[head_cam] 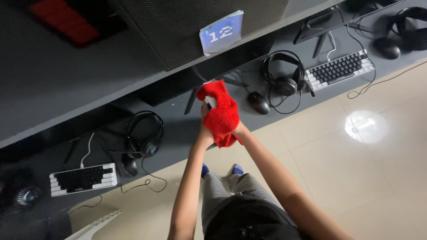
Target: Wiping down computer keyboards, mice, and headsets with a red cloth at a workstation area.
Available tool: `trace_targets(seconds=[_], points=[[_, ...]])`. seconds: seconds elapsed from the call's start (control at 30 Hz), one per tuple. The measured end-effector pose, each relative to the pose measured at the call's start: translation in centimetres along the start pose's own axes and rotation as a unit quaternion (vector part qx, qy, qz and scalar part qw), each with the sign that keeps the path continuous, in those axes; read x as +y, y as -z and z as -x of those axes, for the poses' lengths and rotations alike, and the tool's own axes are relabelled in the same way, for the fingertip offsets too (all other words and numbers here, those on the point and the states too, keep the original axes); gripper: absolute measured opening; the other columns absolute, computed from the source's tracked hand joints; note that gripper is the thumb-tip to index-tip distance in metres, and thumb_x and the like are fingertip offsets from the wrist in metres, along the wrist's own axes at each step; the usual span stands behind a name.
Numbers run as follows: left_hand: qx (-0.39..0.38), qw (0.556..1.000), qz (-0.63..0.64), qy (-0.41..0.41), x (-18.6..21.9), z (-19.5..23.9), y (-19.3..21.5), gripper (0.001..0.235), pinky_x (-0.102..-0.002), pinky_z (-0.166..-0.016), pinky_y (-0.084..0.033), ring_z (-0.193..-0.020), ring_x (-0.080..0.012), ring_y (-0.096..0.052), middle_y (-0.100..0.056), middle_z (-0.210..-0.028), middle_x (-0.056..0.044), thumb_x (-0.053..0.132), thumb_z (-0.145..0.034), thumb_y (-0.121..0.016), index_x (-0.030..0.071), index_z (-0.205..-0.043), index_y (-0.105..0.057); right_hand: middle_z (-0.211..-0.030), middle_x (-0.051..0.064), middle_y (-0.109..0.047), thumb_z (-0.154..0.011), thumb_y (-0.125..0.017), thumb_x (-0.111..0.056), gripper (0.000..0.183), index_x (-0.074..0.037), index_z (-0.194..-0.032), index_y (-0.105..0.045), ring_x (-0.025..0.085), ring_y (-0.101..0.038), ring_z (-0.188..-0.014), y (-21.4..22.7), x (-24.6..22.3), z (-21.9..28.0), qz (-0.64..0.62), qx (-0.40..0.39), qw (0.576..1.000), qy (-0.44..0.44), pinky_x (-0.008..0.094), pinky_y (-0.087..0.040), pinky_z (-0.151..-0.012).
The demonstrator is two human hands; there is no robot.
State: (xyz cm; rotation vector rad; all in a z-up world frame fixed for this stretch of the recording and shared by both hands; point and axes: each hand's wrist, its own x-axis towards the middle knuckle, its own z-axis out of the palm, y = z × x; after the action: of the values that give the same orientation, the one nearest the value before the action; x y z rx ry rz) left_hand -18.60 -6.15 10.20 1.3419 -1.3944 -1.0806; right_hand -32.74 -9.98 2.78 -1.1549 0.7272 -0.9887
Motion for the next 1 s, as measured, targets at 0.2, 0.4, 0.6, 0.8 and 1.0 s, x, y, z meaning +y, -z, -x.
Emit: trace_targets(seconds=[0.2, 0.4, 0.6, 0.8, 1.0], points=[[-0.001, 0.997, 0.076, 0.007, -6.4, 2.6, 0.8, 0.098, -0.041, -0.118, -0.034, -0.144, -0.0259, -0.038, -0.038, -0.156, -0.016, 0.033, -0.089, -0.078, 0.010, -0.160, -0.015, -0.127, 0.012, -0.068, -0.103, -0.067, -0.021, 0.039, 0.000, -0.136, -0.062, 0.021, -0.064, -0.115, -3.6, 0.4, -0.2, -0.106, -0.052, 0.993, -0.019, 0.039, -0.054, -0.102], [-0.098, 0.972, 0.202, 0.073, -12.9, 6.6, 6.1, 0.100, -0.038, -0.119, -0.033, -0.144, -0.0230, -0.042, -0.044, -0.155, -0.012, 0.011, -0.076, -0.080, 0.008, -0.161, -0.027, -0.137, 0.012, -0.063, -0.098, -0.070, -0.023, 0.046, -0.003, -0.138, -0.059, 0.023, -0.059, -0.127, -7.0, 4.3, -1.7, 0.022, -0.058, 0.996, 0.070, 0.039, -0.048, -0.110], [-0.021, 0.958, 0.282, 0.043, -5.2, 9.1, 7.7, 0.116, -0.037, -0.117, -0.028, -0.139, -0.0209, -0.036, -0.036, -0.153, -0.003, 0.022, -0.081, -0.079, 0.021, -0.161, 0.005, -0.140, 0.013, -0.059, -0.094, -0.072, -0.029, 0.055, -0.003, -0.141, -0.057, 0.024, -0.055, -0.129, -4.6, 15.1, -2.1, 0.123, -0.026, 0.992, 0.004, 0.039, -0.046, -0.108], [-0.041, 0.840, 0.540, -0.022, -18.4, 11.0, 7.8, 0.107, -0.040, -0.130, -0.021, -0.159, -0.0213, -0.027, -0.031, -0.171, -0.001, 0.076, -0.089, -0.053, 0.012, -0.167, -0.016, -0.138, 0.013, -0.062, -0.093, -0.072, -0.032, 0.057, -0.005, -0.141, -0.057, 0.024, -0.059, -0.126, -5.6, 17.2, -3.1, 0.124, 0.085, 0.982, -0.112, 0.039, -0.049, -0.105], [0.084, 0.807, 0.568, 0.141, -12.8, 10.3, 7.0, 0.089, -0.047, -0.122, -0.031, -0.147, -0.0291, -0.042, -0.046, -0.158, -0.012, 0.068, -0.096, -0.051, 0.007, -0.159, -0.034, -0.137, 0.011, -0.062, -0.087, -0.080, -0.026, 0.061, -0.004, -0.138, -0.057, 0.025, -0.059, -0.129, -11.9, 11.9, 0.0, 0.103, 0.065, 0.992, 0.037, 0.040, -0.047, -0.112]])
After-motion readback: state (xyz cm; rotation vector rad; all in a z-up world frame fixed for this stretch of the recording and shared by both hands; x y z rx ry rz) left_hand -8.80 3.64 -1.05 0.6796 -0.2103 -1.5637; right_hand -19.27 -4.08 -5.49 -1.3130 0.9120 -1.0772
